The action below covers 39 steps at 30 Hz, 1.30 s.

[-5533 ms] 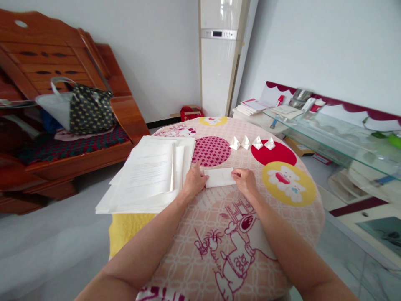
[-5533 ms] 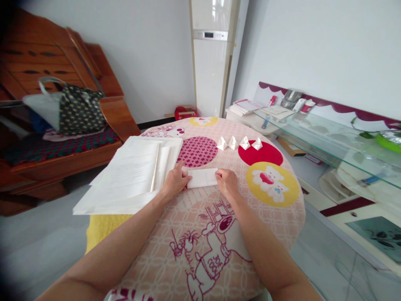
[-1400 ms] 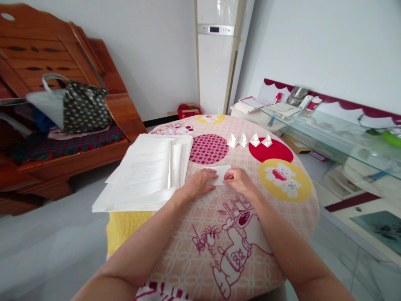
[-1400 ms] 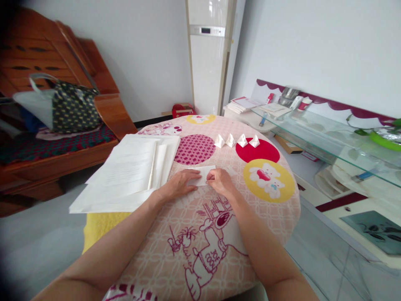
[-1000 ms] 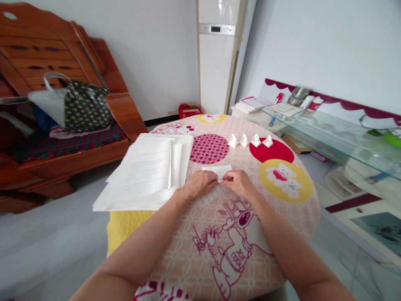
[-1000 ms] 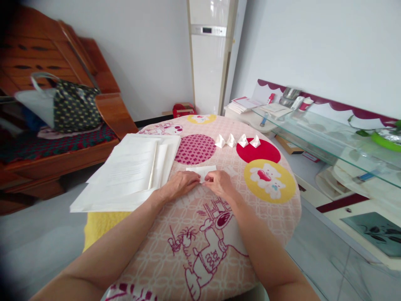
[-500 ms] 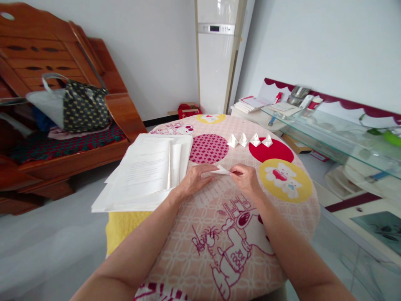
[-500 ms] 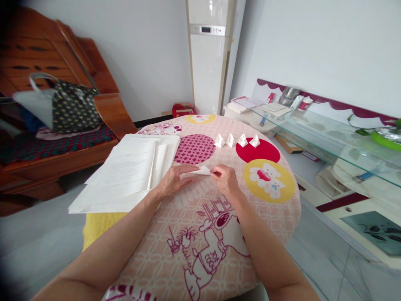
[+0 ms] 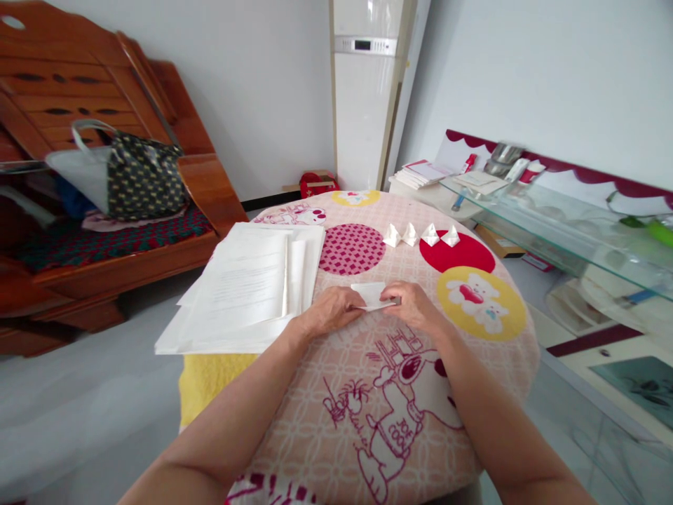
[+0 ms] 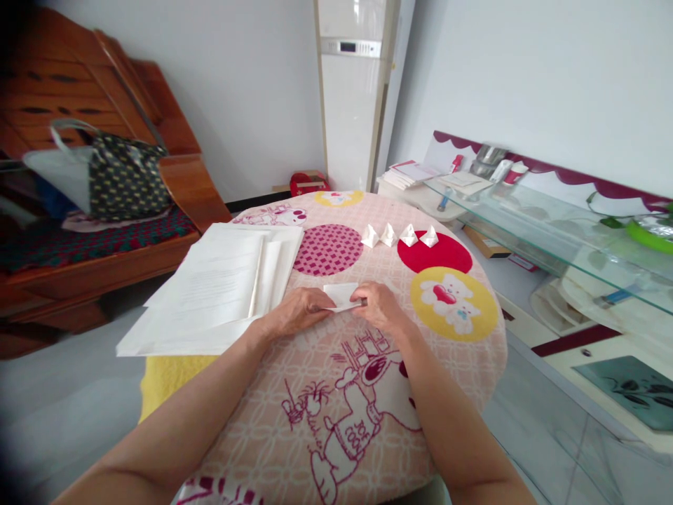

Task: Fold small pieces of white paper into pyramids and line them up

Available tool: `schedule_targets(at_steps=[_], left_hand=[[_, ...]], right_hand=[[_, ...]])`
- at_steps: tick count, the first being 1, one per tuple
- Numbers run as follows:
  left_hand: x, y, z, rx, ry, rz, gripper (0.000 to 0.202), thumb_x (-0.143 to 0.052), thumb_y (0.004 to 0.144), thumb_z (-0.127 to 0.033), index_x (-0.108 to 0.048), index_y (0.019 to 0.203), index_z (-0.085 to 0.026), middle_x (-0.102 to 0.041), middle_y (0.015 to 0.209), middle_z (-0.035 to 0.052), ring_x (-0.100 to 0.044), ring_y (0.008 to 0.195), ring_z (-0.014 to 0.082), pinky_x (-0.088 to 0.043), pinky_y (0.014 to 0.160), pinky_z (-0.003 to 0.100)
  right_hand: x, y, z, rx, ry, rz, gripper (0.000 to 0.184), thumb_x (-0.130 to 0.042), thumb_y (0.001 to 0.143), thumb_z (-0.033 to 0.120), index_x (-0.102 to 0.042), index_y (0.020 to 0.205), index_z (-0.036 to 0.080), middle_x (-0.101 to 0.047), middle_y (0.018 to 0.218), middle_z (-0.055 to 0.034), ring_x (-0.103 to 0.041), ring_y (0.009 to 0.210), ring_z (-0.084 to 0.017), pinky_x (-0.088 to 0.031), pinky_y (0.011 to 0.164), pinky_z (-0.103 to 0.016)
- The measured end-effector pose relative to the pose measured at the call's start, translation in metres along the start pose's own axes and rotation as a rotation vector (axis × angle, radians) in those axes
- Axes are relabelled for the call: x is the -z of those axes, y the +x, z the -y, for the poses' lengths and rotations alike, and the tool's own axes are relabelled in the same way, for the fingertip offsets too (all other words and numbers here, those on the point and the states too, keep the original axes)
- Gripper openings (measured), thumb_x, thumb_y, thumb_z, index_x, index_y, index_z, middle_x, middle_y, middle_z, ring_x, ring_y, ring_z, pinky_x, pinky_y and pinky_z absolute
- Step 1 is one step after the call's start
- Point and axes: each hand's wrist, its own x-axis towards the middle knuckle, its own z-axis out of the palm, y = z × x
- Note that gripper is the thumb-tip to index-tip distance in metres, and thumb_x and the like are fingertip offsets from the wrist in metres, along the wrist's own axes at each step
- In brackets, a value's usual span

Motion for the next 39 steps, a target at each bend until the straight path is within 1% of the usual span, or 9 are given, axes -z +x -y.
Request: schedule_targets(at_steps=[6,10,18,20,23,28,32,36,39], left_hand=[[0.004,0.001,-0.008,0.208,-0.075,0.005,0.020,-0.061,0.090,-0.025,-0.074,0.078,-0.015,-0.068,0.066,0.0022,-0.058,0.061,0.0132,-0.036,0.059,0.024],[0.000,0.006,-0.008,0.306,-0.117,-0.043,0.022,-0.062,0.088,-0.026,-0.068,0.071,-0.014,-0.058,0.058,-0.0014,-0.049,0.056,0.0109,-0.031,0.057,0.025],[-0.010,0.014,-0.003,0.467,-0.125,-0.148,0.035,-0.064,0.083,-0.029,-0.052,0.053,-0.017,-0.045,0.049,-0.0054,-0.039,0.051,0.0098,-0.026,0.054,0.026],[-0.012,0.014,-0.003,0.500,-0.148,-0.161,0.027,-0.064,0.083,-0.026,-0.056,0.059,-0.017,-0.050,0.051,-0.0050,-0.044,0.052,0.0106,-0.029,0.055,0.026],[-0.015,0.015,-0.002,0.544,-0.210,-0.196,0.007,-0.063,0.083,-0.019,-0.068,0.087,-0.016,-0.060,0.058,-0.0045,-0.054,0.057,0.0131,-0.037,0.058,0.025],[-0.019,0.015,-0.001,0.597,-0.142,-0.260,0.028,-0.069,0.081,-0.016,-0.067,0.109,-0.015,-0.065,0.062,-0.0038,-0.062,0.063,0.0159,-0.043,0.065,0.027],[-0.020,0.017,-0.003,0.624,-0.095,-0.285,0.030,-0.072,0.080,-0.015,-0.066,0.109,-0.015,-0.067,0.066,-0.0028,-0.065,0.069,0.0173,-0.045,0.070,0.028],[-0.021,0.018,-0.004,0.637,-0.059,-0.296,0.029,-0.074,0.079,-0.016,-0.066,0.107,-0.017,-0.067,0.068,-0.0030,-0.067,0.073,0.0179,-0.046,0.074,0.028],[-0.020,0.018,-0.005,0.631,-0.053,-0.294,0.029,-0.074,0.079,-0.017,-0.065,0.107,-0.017,-0.068,0.069,-0.0021,-0.067,0.074,0.0182,-0.047,0.074,0.029]], right_hand=[[0.010,-0.006,0.004,-0.227,0.220,0.121,0.006,-0.069,0.074,0.015,-0.069,0.068,0.013,-0.061,0.057,0.0033,-0.054,0.054,-0.011,-0.034,0.050,-0.021],[0.009,-0.006,0.003,-0.459,0.423,0.158,0.010,-0.066,0.079,0.017,-0.066,0.070,0.014,-0.067,0.056,-0.0003,-0.055,0.042,-0.010,-0.039,0.043,-0.019],[0.008,-0.004,0.015,-0.660,0.651,0.097,0.018,-0.062,0.083,0.006,-0.062,0.067,0.012,-0.065,0.051,-0.0030,-0.064,0.046,-0.013,-0.050,0.041,-0.018],[0.004,-0.003,0.014,-0.701,0.671,0.069,0.015,-0.061,0.084,0.003,-0.063,0.072,0.012,-0.065,0.052,-0.0026,-0.066,0.047,-0.014,-0.051,0.040,-0.018],[-0.002,-0.001,0.013,-0.740,0.680,0.001,0.011,-0.061,0.084,0.000,-0.063,0.087,0.011,-0.064,0.053,-0.0002,-0.065,0.043,-0.015,-0.050,0.036,-0.020],[-0.010,0.001,0.017,-0.744,0.602,-0.105,0.033,-0.063,0.082,-0.002,-0.057,0.111,0.012,-0.062,0.049,0.0046,-0.062,0.038,-0.017,-0.048,0.032,-0.021],[-0.013,0.001,0.019,-0.771,0.518,-0.141,0.028,-0.065,0.081,0.000,-0.058,0.105,0.013,-0.058,0.041,0.0056,-0.061,0.036,-0.017,-0.045,0.031,-0.019],[-0.014,0.001,0.019,-0.785,0.459,-0.130,0.013,-0.066,0.080,0.003,-0.062,0.081,0.015,-0.057,0.038,0.0034,-0.059,0.035,-0.015,-0.044,0.030,-0.018],[-0.013,0.001,0.018,-0.786,0.466,-0.108,0.016,-0.067,0.078,0.004,-0.063,0.067,0.015,-0.059,0.040,0.0003,-0.061,0.036,-0.015,-0.046,0.031,-0.018]])
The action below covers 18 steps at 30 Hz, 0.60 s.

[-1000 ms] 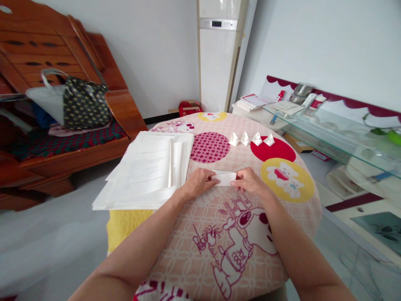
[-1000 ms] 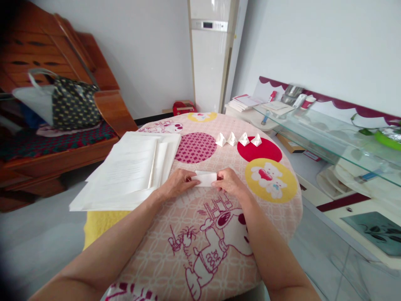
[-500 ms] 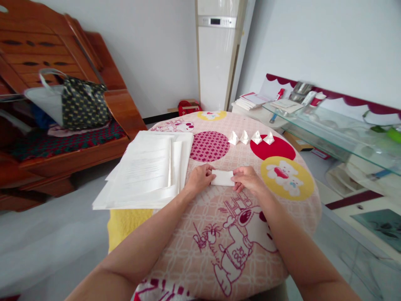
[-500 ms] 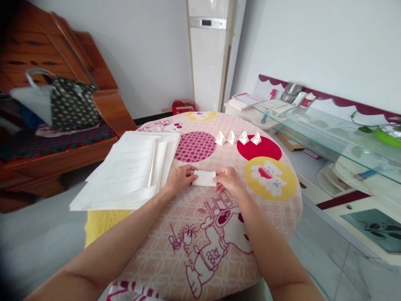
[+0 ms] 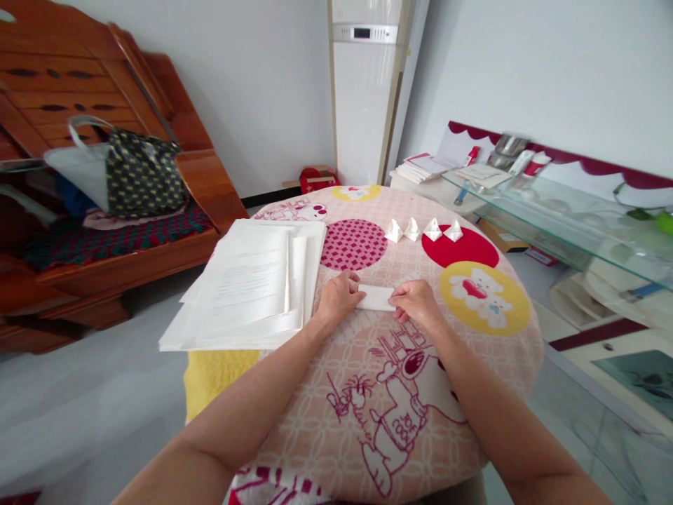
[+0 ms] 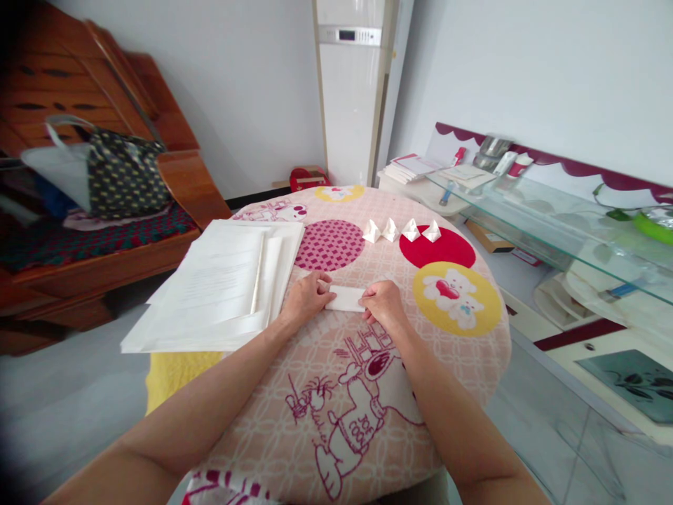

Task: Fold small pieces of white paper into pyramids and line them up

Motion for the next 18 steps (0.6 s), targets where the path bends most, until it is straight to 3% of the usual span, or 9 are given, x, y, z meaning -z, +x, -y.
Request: schedule_targets(at_steps=[7,18], left_hand=[[-0.0004,-0.0010,-0.0023,0.014,0.006,0.003,0.028,-0.074,0.079,-0.017,-0.065,0.106,-0.017,-0.068,0.070,-0.0019,-0.066,0.074,0.0179,-0.046,0.074,0.029],[-0.0031,0.0008,-0.0026,0.017,0.011,0.005,0.028,-0.073,0.081,-0.015,-0.064,0.108,-0.017,-0.068,0.073,-0.0015,-0.065,0.074,0.0169,-0.046,0.075,0.028]], right_hand=[[0.0037,-0.0027,-0.0072,0.022,0.126,-0.023,0.011,-0.071,0.072,0.004,-0.070,0.067,0.013,-0.066,0.048,-0.0031,-0.066,0.043,-0.017,-0.053,0.037,-0.020],[0.0007,-0.0034,-0.0105,0.031,0.128,-0.057,0.008,-0.070,0.073,0.005,-0.070,0.070,0.013,-0.064,0.046,-0.0016,-0.064,0.040,-0.016,-0.049,0.034,-0.018]])
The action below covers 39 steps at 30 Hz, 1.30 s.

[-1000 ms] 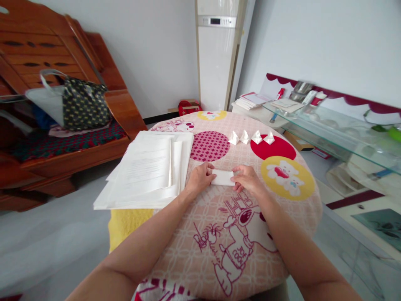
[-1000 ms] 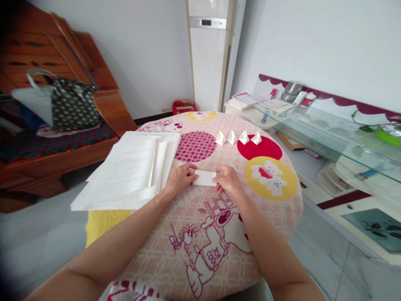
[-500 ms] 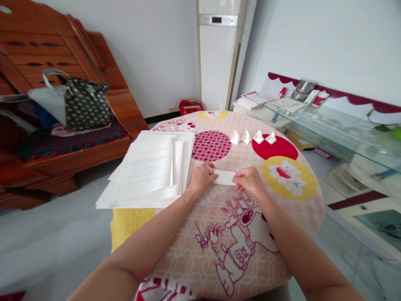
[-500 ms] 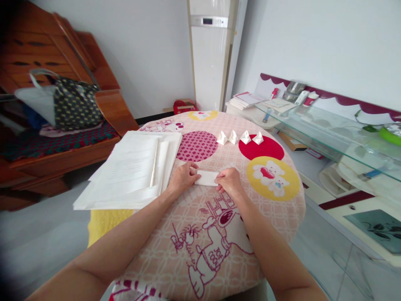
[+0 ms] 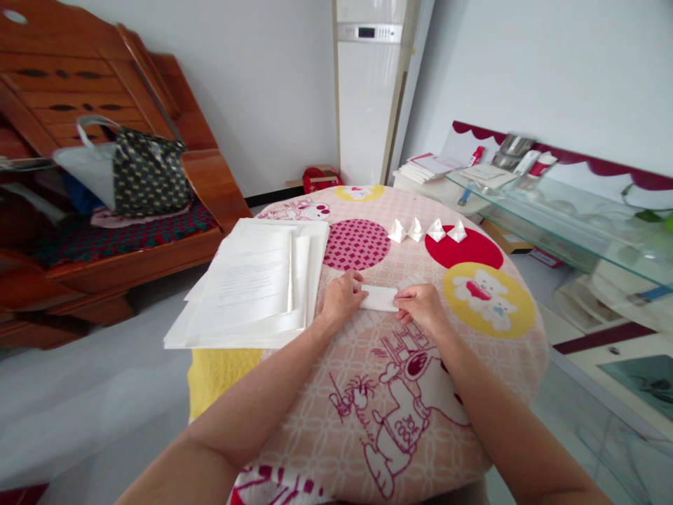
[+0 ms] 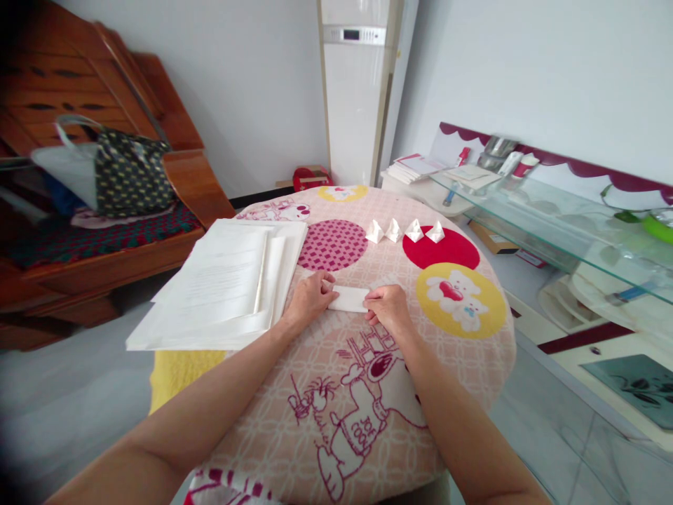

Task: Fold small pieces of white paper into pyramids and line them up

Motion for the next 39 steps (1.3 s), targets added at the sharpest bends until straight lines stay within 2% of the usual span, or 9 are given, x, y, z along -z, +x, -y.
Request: schedule_targets(at_steps=[16,27,30,33,36,39], left_hand=[[-0.001,0.001,-0.001,0.029,-0.016,-0.014,0.026,-0.072,0.081,-0.016,-0.064,0.105,-0.018,-0.069,0.074,-0.0005,-0.065,0.075,0.0175,-0.046,0.075,0.028],[-0.002,0.001,-0.001,-0.014,0.038,0.018,0.020,-0.070,0.083,-0.016,-0.064,0.103,-0.017,-0.068,0.074,-0.0002,-0.065,0.076,0.0178,-0.046,0.077,0.029],[-0.003,0.000,-0.001,-0.085,0.088,-0.011,0.022,-0.069,0.083,-0.014,-0.064,0.104,-0.019,-0.069,0.086,0.0024,-0.065,0.083,0.0187,-0.048,0.081,0.030],[-0.006,0.002,0.001,-0.238,0.101,-0.050,0.027,-0.063,0.080,-0.003,-0.066,0.103,-0.019,-0.068,0.106,0.0065,-0.065,0.093,0.0187,-0.050,0.085,0.029],[-0.009,0.007,0.003,-0.345,0.072,0.033,0.030,-0.053,0.081,0.004,-0.069,0.096,-0.017,-0.069,0.103,0.0066,-0.065,0.095,0.0180,-0.051,0.088,0.028],[-0.011,0.008,0.003,-0.363,0.085,0.098,0.029,-0.049,0.087,0.000,-0.072,0.094,-0.016,-0.072,0.100,0.0071,-0.066,0.096,0.0188,-0.051,0.091,0.030]], right_hand=[[-0.002,0.001,-0.001,0.005,-0.010,-0.023,0.009,-0.070,0.071,0.005,-0.069,0.071,0.014,-0.065,0.048,-0.0019,-0.065,0.042,-0.016,-0.050,0.034,-0.019],[-0.003,0.001,0.003,-0.027,-0.030,-0.014,0.010,-0.069,0.071,0.005,-0.068,0.070,0.015,-0.063,0.043,-0.0008,-0.063,0.039,-0.016,-0.050,0.034,-0.018],[-0.003,0.002,0.002,-0.024,-0.015,-0.009,0.011,-0.071,0.070,0.005,-0.067,0.068,0.016,-0.061,0.042,0.0001,-0.063,0.038,-0.016,-0.048,0.032,-0.017],[-0.003,0.002,0.003,-0.020,-0.010,-0.006,0.013,-0.072,0.070,0.005,-0.067,0.067,0.016,-0.062,0.043,0.0000,-0.064,0.039,-0.016,-0.049,0.033,-0.017],[-0.003,0.001,0.004,-0.030,-0.021,-0.008,0.013,-0.070,0.071,0.004,-0.066,0.067,0.016,-0.062,0.043,-0.0001,-0.063,0.038,-0.015,-0.049,0.033,-0.018],[-0.004,0.000,0.006,-0.043,-0.030,-0.008,0.015,-0.069,0.072,0.003,-0.066,0.066,0.016,-0.061,0.043,0.0003,-0.062,0.038,-0.015,-0.049,0.033,-0.019]])
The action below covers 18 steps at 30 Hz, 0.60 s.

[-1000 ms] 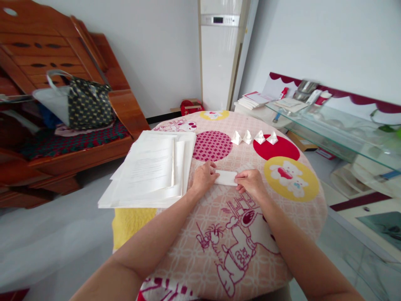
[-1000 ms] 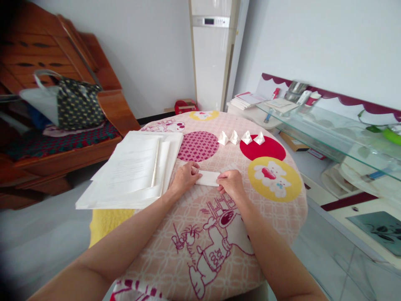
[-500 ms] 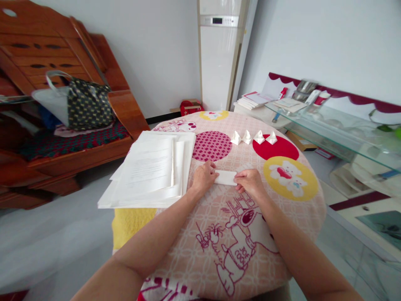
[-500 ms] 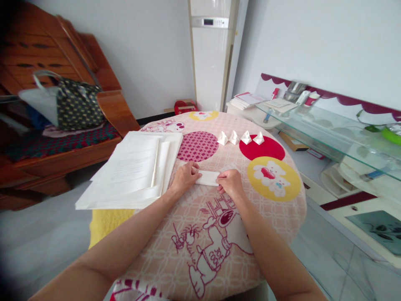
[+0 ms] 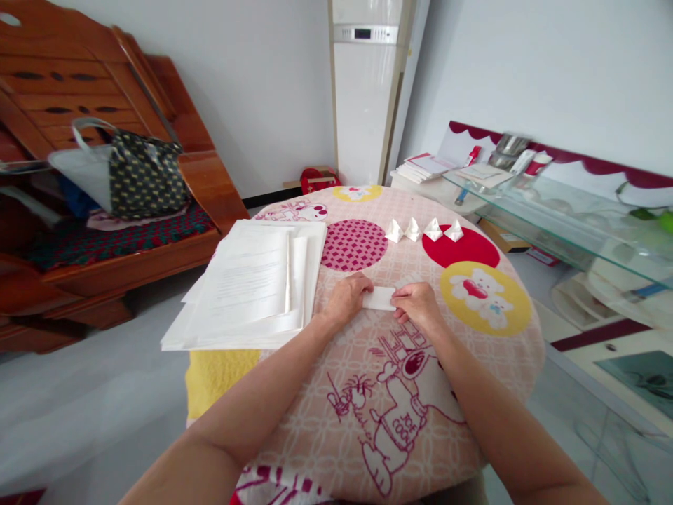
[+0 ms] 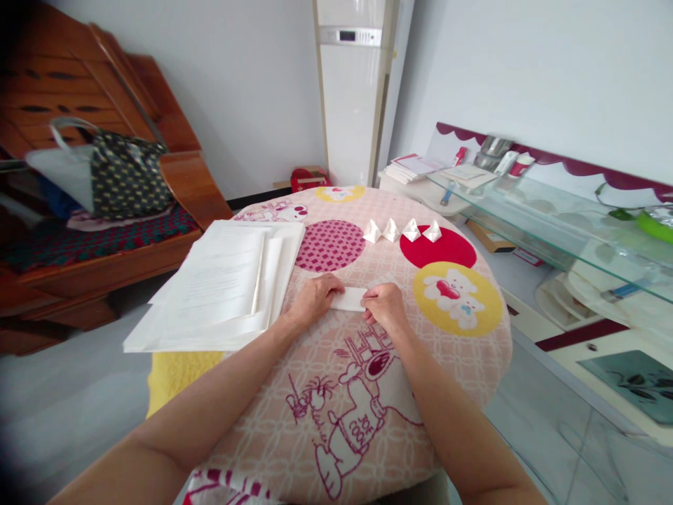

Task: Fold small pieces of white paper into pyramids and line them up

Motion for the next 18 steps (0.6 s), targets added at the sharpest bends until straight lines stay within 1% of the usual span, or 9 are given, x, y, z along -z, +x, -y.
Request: schedule_targets(at_steps=[2,5,7,11,14,16,18], left_hand=[[0.000,-0.002,-0.002,-0.013,0.029,0.013,0.029,-0.051,0.090,-0.004,-0.074,0.102,-0.017,-0.073,0.107,0.0077,-0.067,0.100,0.0202,-0.051,0.095,0.031],[0.001,-0.007,-0.005,-0.078,0.076,0.070,0.031,-0.056,0.093,-0.012,-0.076,0.113,-0.023,-0.072,0.121,0.0066,-0.066,0.110,0.0226,-0.051,0.100,0.034],[0.002,-0.011,-0.007,-0.108,0.106,0.105,0.030,-0.057,0.094,-0.016,-0.077,0.115,-0.027,-0.070,0.126,0.0057,-0.065,0.115,0.0240,-0.051,0.102,0.036],[0.000,-0.013,-0.005,-0.124,0.132,0.114,0.031,-0.057,0.097,-0.019,-0.076,0.118,-0.031,-0.069,0.129,0.0044,-0.063,0.120,0.0231,-0.051,0.104,0.036],[-0.003,-0.013,-0.001,-0.133,0.157,0.111,0.032,-0.056,0.098,-0.019,-0.076,0.120,-0.031,-0.069,0.131,0.0040,-0.064,0.120,0.0228,-0.051,0.105,0.036],[-0.004,-0.012,0.000,-0.147,0.177,0.111,0.033,-0.055,0.098,-0.019,-0.075,0.121,-0.031,-0.069,0.131,0.0044,-0.064,0.120,0.0233,-0.052,0.104,0.037],[-0.005,-0.013,0.000,-0.158,0.191,0.114,0.033,-0.055,0.099,-0.019,-0.075,0.122,-0.031,-0.069,0.132,0.0046,-0.064,0.119,0.0235,-0.052,0.103,0.037]], right_hand=[[0.000,-0.001,0.002,0.004,-0.013,0.000,0.016,-0.069,0.073,0.003,-0.066,0.066,0.017,-0.061,0.042,0.0005,-0.062,0.038,-0.015,-0.048,0.033,-0.019],[-0.001,-0.003,0.005,0.011,-0.072,0.000,0.014,-0.066,0.076,0.004,-0.066,0.069,0.016,-0.059,0.042,0.0011,-0.060,0.037,-0.015,-0.046,0.032,-0.019],[-0.002,-0.004,0.006,0.026,-0.128,-0.013,0.011,-0.066,0.077,0.006,-0.067,0.072,0.016,-0.058,0.042,0.0018,-0.058,0.035,-0.014,-0.043,0.030,-0.019],[0.000,-0.004,0.004,0.112,-0.224,-0.051,0.007,-0.071,0.075,0.008,-0.069,0.075,0.015,-0.062,0.051,0.0015,-0.057,0.036,-0.012,-0.036,0.028,-0.017],[0.004,-0.002,0.000,0.094,-0.176,-0.010,0.009,-0.070,0.075,0.008,-0.070,0.082,0.014,-0.065,0.055,0.0012,-0.057,0.036,-0.010,-0.035,0.028,-0.016],[0.008,0.000,-0.002,0.059,-0.092,0.030,0.013,-0.068,0.076,0.006,-0.070,0.087,0.012,-0.064,0.053,0.0016,-0.058,0.037,-0.011,-0.035,0.028,-0.016],[0.011,0.000,-0.002,0.031,-0.015,0.062,0.014,-0.067,0.076,0.005,-0.069,0.088,0.011,-0.064,0.051,0.0013,-0.059,0.038,-0.012,-0.037,0.029,-0.016]])
